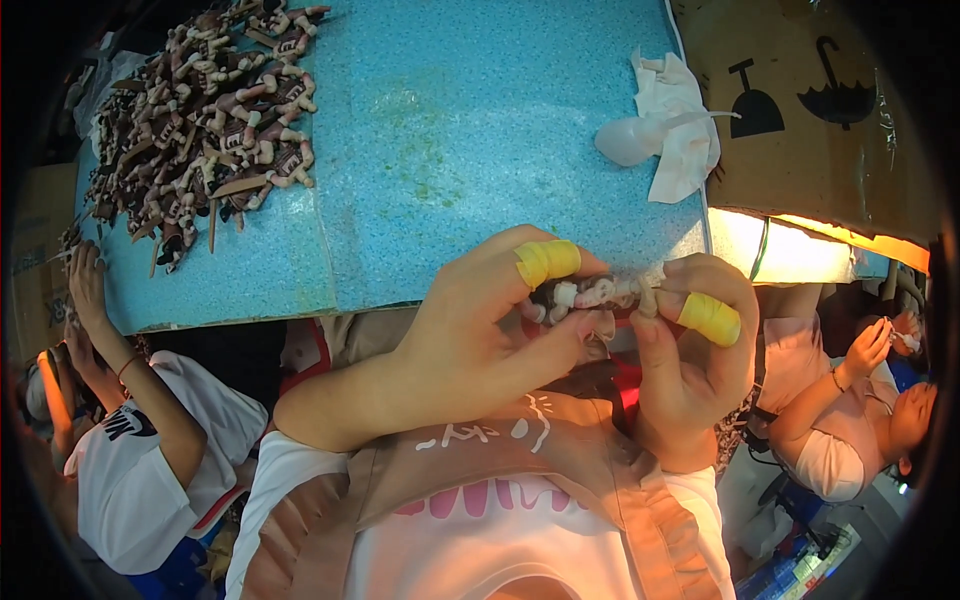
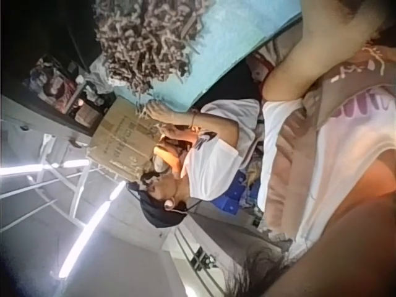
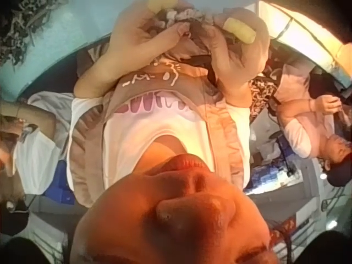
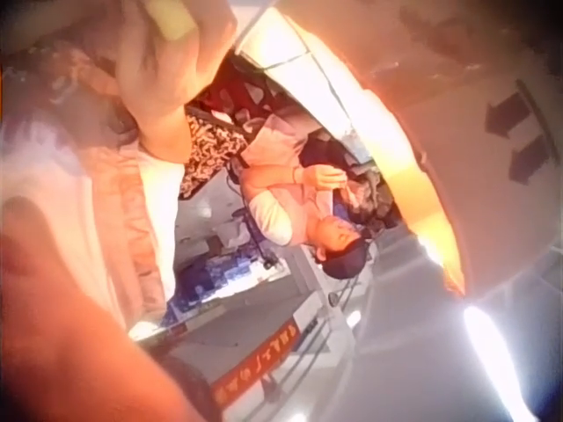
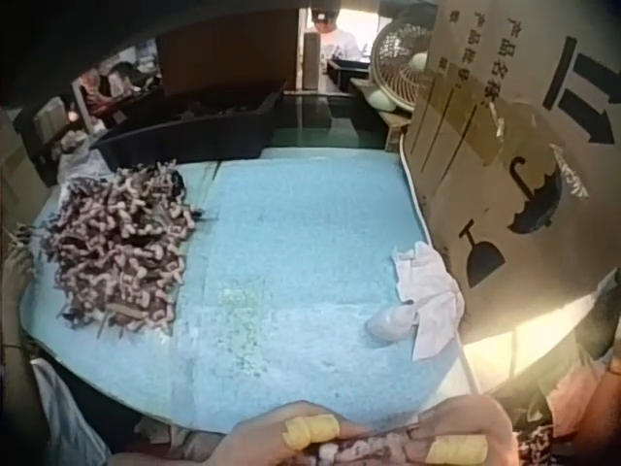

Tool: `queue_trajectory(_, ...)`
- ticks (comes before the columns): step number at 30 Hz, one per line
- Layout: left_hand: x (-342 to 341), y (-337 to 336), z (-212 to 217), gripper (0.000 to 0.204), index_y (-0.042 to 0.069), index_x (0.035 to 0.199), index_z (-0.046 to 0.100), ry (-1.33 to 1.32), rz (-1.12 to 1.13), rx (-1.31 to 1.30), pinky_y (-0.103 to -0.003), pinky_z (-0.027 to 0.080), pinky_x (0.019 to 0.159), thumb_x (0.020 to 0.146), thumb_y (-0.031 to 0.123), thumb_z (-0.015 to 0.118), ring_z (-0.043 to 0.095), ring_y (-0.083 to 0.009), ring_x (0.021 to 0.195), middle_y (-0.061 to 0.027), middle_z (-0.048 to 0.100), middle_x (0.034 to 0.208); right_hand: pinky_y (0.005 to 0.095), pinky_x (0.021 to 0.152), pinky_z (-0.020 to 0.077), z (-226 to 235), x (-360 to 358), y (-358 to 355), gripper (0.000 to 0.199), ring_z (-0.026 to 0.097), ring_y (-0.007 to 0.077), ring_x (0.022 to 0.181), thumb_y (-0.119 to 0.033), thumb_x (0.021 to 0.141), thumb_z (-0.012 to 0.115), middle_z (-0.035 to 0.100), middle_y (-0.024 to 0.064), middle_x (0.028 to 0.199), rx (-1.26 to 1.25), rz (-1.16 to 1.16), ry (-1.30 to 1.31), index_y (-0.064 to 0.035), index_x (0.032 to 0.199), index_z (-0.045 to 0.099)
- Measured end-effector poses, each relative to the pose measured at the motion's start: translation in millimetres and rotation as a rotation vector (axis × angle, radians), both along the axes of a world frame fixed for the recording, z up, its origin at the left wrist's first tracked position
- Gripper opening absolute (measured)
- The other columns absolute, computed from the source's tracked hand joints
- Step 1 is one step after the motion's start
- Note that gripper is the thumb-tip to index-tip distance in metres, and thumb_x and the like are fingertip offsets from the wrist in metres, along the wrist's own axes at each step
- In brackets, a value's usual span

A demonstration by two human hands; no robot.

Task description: The person assembles small figurines by picking up figurine parts from the table, applying glue from a squeeze bottle with a nozzle, and attaching the pieces together by hand.

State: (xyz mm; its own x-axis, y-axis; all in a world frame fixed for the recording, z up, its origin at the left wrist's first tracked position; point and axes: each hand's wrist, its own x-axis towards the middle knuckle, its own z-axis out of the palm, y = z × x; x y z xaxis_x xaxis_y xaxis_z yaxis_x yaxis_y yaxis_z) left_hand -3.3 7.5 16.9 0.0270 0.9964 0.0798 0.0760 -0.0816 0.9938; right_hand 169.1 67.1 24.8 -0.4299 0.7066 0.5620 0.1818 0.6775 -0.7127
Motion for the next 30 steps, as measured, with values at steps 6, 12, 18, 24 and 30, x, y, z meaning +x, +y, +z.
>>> queue_trajectory(6, -1, 2, -2, 0.031, -0.001, 0.103, 0.057, 0.056, 0.014, 0.068, -0.022, 0.041, 0.06, 0.073, -0.001, 0.063, 0.053, -0.0132, 0.073, -0.0085, 0.055, 0.089, 0.0323, 0.062, 0.0436, 7, 3, 6, 0.027, 0.056, 0.0232, 0.068, 0.003, 0.059, 0.07, 0.058, 0.0086, 0.08, 0.138, 0.034, -0.174, -0.0023, 0.084, 0.059)
queue_trajectory(12, 2, 3, -1, 0.031, 0.0, 0.103, 0.058, 0.12, 0.053, 0.106, -0.023, 0.041, 0.057, 0.072, 0.002, 0.064, 0.052, -0.0143, 0.069, -0.0087, 0.055, 0.084, 0.0324, 0.062, 0.0422, 0, 4, 9, 0.028, 0.056, 0.0232, 0.067, 0.0, 0.059, 0.071, 0.058, 0.0075, 0.078, 0.125, 0.027, -0.145, -0.0029, 0.083, 0.059)
queue_trajectory(18, 1, 2, -2, 0.03, 0.0, 0.101, 0.059, 0.123, 0.091, 0.121, -0.024, 0.041, 0.055, 0.072, 0.002, 0.063, 0.052, -0.015, 0.067, -0.0084, 0.055, 0.082, 0.0317, 0.06, 0.0375, 7, -1, 7, 0.028, 0.056, 0.0208, 0.067, -0.006, 0.057, 0.072, 0.059, 0.0049, 0.078, 0.251, 0.039, -0.277, -0.0061, 0.082, 0.06)
queue_trajectory(24, -2, 2, -9, 0.033, -0.001, 0.107, 0.053, -0.065, -0.003, 0.13, -0.028, 0.044, 0.075, 0.074, 0.0, 0.057, 0.054, -0.0192, 0.088, -0.0128, 0.052, 0.1, 0.0371, 0.067, 0.0426, 9, -3, -4, 0.021, 0.053, 0.027, 0.079, -0.007, 0.068, 0.072, 0.055, 0.0053, 0.084, 0.373, 0.019, -0.355, -0.0066, 0.083, 0.057)
queue_trajectory(30, -9, 6, -8, 0.034, 0.0, 0.108, 0.051, -0.004, -0.049, 0.162, -0.031, 0.041, 0.085, 0.075, 0.008, 0.057, 0.052, -0.0226, 0.097, -0.0162, 0.049, 0.109, 0.0361, 0.07, 0.043, -1, -3, -5, 0.027, 0.053, 0.0237, 0.085, -0.008, 0.059, 0.073, 0.056, 0.0066, 0.088, 0.182, 0.039, -0.146, -0.0102, 0.084, 0.063)
